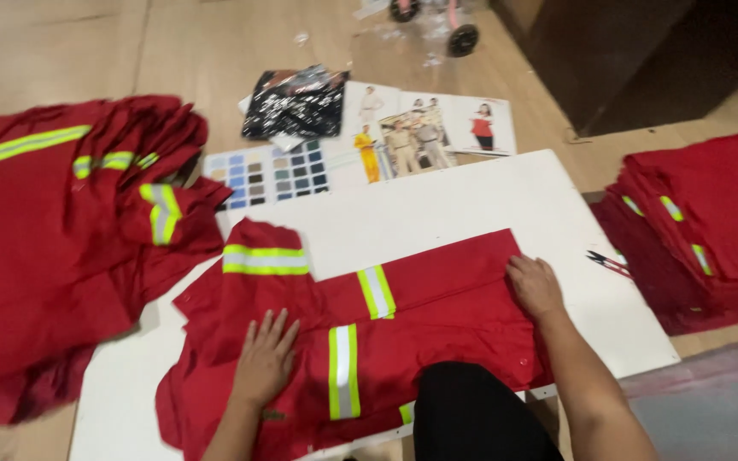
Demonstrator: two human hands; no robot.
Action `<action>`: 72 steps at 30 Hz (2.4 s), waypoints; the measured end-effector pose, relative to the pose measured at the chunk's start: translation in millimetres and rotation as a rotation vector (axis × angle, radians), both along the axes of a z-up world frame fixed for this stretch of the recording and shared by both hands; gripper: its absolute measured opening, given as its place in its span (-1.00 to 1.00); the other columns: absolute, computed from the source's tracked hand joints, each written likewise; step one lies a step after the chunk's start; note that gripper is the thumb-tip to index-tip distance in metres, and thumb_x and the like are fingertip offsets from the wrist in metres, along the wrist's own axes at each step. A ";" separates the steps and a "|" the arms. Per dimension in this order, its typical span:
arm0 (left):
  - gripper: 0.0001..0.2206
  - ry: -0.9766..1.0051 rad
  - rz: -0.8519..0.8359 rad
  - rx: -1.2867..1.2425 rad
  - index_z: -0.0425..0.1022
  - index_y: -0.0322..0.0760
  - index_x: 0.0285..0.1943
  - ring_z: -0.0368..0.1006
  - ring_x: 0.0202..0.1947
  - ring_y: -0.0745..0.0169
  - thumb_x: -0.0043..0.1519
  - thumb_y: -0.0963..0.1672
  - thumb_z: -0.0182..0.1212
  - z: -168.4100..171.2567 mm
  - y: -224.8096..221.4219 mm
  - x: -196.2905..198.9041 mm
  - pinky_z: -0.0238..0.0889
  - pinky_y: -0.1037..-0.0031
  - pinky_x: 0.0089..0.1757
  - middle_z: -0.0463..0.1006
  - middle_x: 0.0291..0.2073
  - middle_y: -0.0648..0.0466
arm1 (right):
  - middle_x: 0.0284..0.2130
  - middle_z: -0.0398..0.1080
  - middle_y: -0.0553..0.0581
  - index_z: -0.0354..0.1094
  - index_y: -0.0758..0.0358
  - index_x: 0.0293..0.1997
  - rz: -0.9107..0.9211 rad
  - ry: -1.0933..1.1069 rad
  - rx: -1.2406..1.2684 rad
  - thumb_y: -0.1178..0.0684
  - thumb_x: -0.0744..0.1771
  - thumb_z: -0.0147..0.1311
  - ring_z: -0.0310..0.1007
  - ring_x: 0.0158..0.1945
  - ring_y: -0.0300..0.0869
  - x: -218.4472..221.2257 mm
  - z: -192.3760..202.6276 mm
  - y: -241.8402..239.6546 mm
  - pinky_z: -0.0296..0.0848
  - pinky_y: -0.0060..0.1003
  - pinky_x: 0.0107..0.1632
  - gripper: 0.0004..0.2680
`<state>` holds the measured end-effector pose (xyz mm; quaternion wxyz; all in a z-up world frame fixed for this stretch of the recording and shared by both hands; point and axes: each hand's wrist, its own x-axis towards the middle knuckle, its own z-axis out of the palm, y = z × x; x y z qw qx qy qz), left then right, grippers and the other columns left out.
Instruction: Folding a red work shirt with reflective stripes on a flat surface
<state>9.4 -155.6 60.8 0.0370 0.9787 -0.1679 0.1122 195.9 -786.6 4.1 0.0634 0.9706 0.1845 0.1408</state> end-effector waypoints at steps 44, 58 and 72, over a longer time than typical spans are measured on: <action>-0.79 -0.041 1.376 -1.932 0.56 -0.29 0.05 0.36 -0.40 0.18 0.28 -0.19 0.12 -17.8 142.1 50.4 0.20 0.37 -0.35 0.54 -0.28 0.01 | 0.23 0.51 -0.02 0.51 0.07 0.13 -0.096 -0.119 0.217 0.07 0.30 0.09 0.55 0.19 -0.18 -56.3 5.0 7.4 0.58 -0.12 0.05 -0.72; -0.49 0.414 1.293 -0.689 0.63 -0.32 0.08 0.50 0.06 -0.30 0.41 0.11 -0.11 -10.6 146.5 71.3 0.39 -0.02 0.00 0.58 0.06 -0.20 | 0.32 0.44 -0.14 0.44 -0.13 0.22 -0.215 0.009 0.027 -0.05 0.30 0.04 0.49 0.28 -0.34 -45.2 -2.4 -0.9 0.59 -0.27 0.14 -0.67; -0.80 0.530 1.180 -1.162 0.72 -0.09 -0.24 0.56 -0.14 0.21 0.07 0.00 0.49 35.4 175.3 47.2 0.33 0.42 -0.06 0.72 -0.19 0.18 | -0.06 0.63 0.12 0.58 0.04 -0.03 -0.522 0.352 -0.081 -0.03 0.37 -0.01 0.64 0.01 0.04 76.4 87.1 172.0 0.51 -0.07 -0.01 -0.79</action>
